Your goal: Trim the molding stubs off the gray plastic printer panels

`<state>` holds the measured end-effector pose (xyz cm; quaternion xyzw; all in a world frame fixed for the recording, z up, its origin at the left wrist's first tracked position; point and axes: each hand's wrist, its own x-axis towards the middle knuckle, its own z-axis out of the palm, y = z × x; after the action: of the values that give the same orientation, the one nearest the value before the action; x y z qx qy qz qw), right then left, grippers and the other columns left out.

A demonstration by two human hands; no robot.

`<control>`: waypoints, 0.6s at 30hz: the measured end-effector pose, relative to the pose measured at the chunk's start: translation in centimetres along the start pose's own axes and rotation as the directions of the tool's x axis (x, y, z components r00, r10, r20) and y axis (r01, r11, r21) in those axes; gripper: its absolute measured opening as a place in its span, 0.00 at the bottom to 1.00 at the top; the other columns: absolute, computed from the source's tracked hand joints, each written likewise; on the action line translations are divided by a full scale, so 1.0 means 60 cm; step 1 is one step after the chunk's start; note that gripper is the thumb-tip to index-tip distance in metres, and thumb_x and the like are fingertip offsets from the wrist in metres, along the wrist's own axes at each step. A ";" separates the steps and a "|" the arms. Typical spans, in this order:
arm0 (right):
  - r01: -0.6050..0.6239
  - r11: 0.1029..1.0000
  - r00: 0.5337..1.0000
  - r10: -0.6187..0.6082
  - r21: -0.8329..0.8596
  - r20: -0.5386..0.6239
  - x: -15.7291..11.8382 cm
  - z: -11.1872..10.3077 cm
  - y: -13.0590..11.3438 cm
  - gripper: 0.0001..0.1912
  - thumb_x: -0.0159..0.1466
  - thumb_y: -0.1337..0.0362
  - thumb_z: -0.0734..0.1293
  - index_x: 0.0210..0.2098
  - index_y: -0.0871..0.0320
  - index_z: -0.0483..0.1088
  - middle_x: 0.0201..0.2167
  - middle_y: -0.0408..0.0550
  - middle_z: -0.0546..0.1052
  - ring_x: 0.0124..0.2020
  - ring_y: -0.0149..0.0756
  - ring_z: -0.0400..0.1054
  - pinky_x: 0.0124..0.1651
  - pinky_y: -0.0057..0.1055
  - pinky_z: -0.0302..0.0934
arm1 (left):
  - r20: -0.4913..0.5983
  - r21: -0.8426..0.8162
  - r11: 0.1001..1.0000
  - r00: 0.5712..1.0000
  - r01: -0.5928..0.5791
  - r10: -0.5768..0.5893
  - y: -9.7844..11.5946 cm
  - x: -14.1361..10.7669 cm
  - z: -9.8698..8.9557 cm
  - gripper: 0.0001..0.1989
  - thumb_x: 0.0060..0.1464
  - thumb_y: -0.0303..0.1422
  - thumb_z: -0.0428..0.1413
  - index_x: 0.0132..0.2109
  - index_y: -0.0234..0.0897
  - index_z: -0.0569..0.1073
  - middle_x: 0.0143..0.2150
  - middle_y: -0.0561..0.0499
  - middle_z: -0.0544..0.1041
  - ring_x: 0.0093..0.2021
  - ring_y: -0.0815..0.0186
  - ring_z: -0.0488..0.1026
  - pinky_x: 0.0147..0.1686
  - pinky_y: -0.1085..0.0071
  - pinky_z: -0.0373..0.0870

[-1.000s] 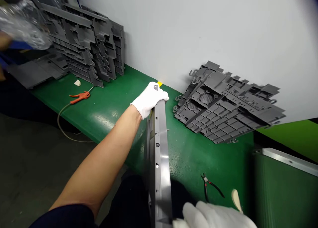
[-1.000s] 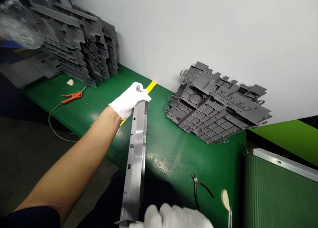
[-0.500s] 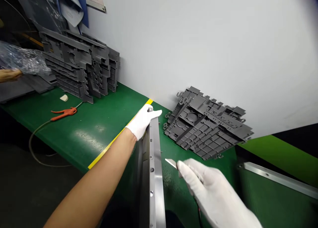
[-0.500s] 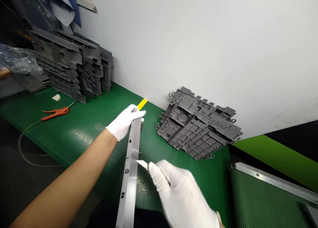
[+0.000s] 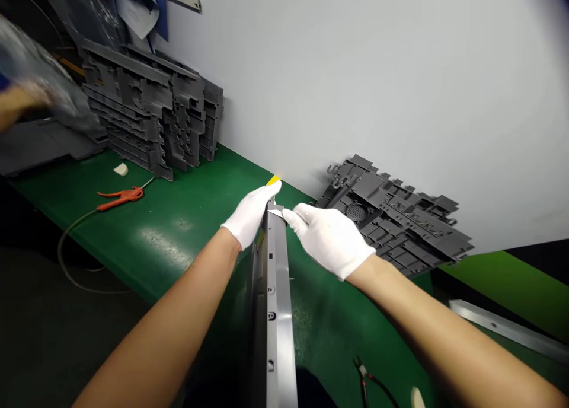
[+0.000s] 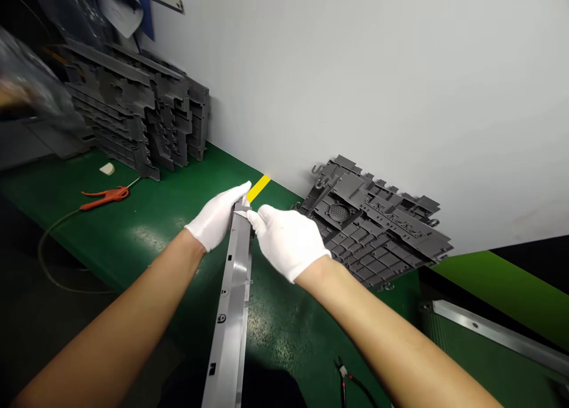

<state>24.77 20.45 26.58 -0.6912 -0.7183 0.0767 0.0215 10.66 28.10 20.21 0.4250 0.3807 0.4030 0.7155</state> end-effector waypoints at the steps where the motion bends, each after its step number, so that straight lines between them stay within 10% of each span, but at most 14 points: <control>1: 0.006 0.999 1.000 -0.005 -0.047 0.009 0.005 -0.003 -0.004 0.31 0.73 0.42 0.45 0.33 0.53 0.69 0.25 0.43 0.74 0.26 0.34 0.67 0.29 0.29 0.49 | -0.001 -0.007 1.000 1.000 0.001 -0.001 -0.001 0.001 -0.001 0.21 0.57 0.49 0.58 0.28 0.39 0.64 0.25 0.56 0.63 0.24 0.70 0.60 0.26 0.70 0.57; 18: 0.123 0.923 0.991 -0.130 -0.366 0.005 0.010 -0.020 -0.013 0.35 0.73 0.44 0.43 0.37 0.55 0.74 0.22 0.47 0.74 0.24 0.37 0.68 0.29 0.31 0.50 | -0.044 0.025 0.998 0.998 0.052 -0.051 0.000 0.004 0.000 0.18 0.56 0.45 0.58 0.29 0.39 0.63 0.25 0.54 0.65 0.24 0.68 0.63 0.27 0.68 0.58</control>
<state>24.10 21.12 27.82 -0.6360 -0.7629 -0.0666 -0.0954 10.74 28.32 20.15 0.4156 0.4121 0.3884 0.7117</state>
